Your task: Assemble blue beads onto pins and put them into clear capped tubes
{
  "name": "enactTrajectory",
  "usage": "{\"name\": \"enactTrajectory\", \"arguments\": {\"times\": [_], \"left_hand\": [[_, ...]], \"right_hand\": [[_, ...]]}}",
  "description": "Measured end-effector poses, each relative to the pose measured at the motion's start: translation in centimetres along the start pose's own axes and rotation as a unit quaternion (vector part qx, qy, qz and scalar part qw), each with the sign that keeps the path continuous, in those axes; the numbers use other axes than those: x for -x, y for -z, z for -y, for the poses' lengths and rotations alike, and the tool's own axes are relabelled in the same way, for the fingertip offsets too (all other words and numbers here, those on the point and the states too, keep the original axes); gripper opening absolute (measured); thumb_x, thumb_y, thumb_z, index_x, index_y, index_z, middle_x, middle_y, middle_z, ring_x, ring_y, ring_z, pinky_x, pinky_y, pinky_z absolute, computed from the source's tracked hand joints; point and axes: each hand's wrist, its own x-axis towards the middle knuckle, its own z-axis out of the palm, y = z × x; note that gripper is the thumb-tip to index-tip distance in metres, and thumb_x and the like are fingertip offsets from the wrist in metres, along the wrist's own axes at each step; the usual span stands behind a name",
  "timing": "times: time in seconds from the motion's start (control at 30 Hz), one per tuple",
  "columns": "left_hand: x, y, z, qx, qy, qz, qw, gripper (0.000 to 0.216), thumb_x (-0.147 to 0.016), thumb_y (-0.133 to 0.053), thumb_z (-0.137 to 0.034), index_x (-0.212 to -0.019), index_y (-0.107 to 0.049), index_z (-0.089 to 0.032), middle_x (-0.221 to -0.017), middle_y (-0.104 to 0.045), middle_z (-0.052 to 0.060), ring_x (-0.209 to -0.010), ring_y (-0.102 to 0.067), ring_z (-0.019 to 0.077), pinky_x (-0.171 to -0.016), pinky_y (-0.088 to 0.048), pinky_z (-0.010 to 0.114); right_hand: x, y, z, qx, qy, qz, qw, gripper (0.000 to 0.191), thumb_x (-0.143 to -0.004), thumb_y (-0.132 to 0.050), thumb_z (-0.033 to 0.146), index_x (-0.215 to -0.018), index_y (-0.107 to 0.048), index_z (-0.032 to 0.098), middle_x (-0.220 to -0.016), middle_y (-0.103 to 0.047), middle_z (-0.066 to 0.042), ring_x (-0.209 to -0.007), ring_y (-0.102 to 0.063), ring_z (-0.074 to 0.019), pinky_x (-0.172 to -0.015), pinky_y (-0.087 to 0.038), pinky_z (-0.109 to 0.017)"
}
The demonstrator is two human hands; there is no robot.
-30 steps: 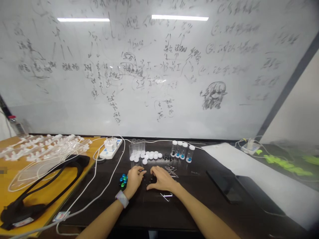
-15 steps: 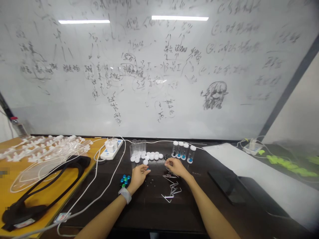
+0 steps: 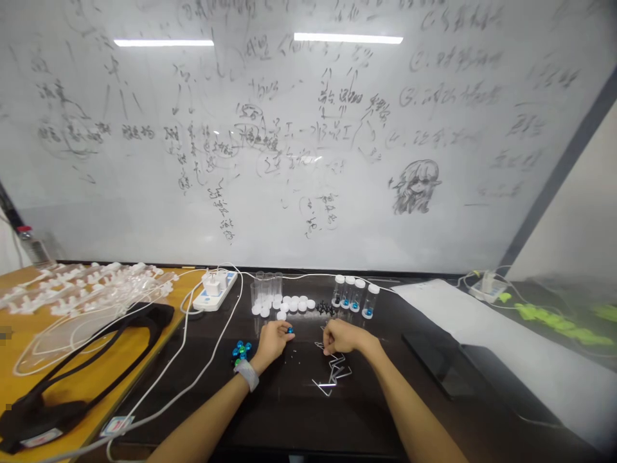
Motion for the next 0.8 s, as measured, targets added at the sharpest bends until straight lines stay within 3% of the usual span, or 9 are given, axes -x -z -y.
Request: {"name": "enactTrajectory", "arguments": {"times": [0.23,0.43,0.6,0.7,0.8], "left_hand": [[-0.7,-0.7,0.1,0.123,-0.008,0.015,0.992,0.021,-0.069,-0.075,-0.018,-0.09,-0.073,-0.016,-0.082,-0.076,0.009,-0.076,-0.072,0.0235,-0.074,-0.056,0.034],[-1.4,0.0,-0.9,0.229,0.022,0.019,0.973,0.031,-0.072,-0.078,-0.027,-0.1,-0.071,-0.015,-0.093,-0.072,0.011,-0.08,-0.071,0.022,-0.07,-0.056,0.032],[-2.0,-0.1,-1.7,0.338,0.105,0.044,0.934,0.033,-0.069,-0.083,-0.026,-0.097,-0.071,-0.014,-0.086,-0.071,0.008,-0.077,-0.069,0.0173,-0.074,-0.055,0.03],[-1.9,-0.5,-1.3,0.375,0.113,0.057,0.918,0.034,-0.065,-0.086,-0.027,-0.093,-0.072,-0.013,-0.083,-0.071,0.007,-0.079,-0.068,0.0163,-0.08,-0.053,0.03],[-1.3,-0.7,-0.8,0.363,0.101,0.067,0.924,0.04,-0.061,-0.089,-0.03,-0.094,-0.072,-0.013,-0.08,-0.071,0.006,-0.078,-0.068,0.0165,-0.079,-0.052,0.03]], "right_hand": [[0.9,-1.2,2.3,0.076,-0.001,-0.015,0.997,0.012,-0.069,-0.062,0.013,-0.062,-0.072,0.017,-0.061,-0.068,-0.003,-0.054,-0.057,-0.0134,-0.053,-0.036,-0.022],[0.2,-0.7,3.1,-0.011,0.095,-0.037,0.995,0.016,-0.079,-0.054,0.016,-0.08,-0.069,0.016,-0.073,-0.07,-0.002,-0.061,-0.058,-0.0118,-0.057,-0.039,-0.02],[-0.9,-0.8,2.4,-0.034,0.095,-0.006,0.995,0.013,-0.079,-0.055,0.014,-0.085,-0.066,0.015,-0.072,-0.07,-0.002,-0.06,-0.059,-0.0121,-0.055,-0.04,-0.02],[-1.3,-1.3,1.9,-0.063,0.101,0.021,0.993,0.013,-0.079,-0.057,0.013,-0.088,-0.065,0.016,-0.074,-0.071,-0.002,-0.064,-0.063,-0.0132,-0.058,-0.044,-0.02],[-1.5,-1.2,1.5,-0.114,0.115,0.014,0.987,0.015,-0.082,-0.061,0.019,-0.097,-0.063,0.017,-0.076,-0.071,-0.002,-0.067,-0.065,-0.0147,-0.061,-0.046,-0.022]]}}
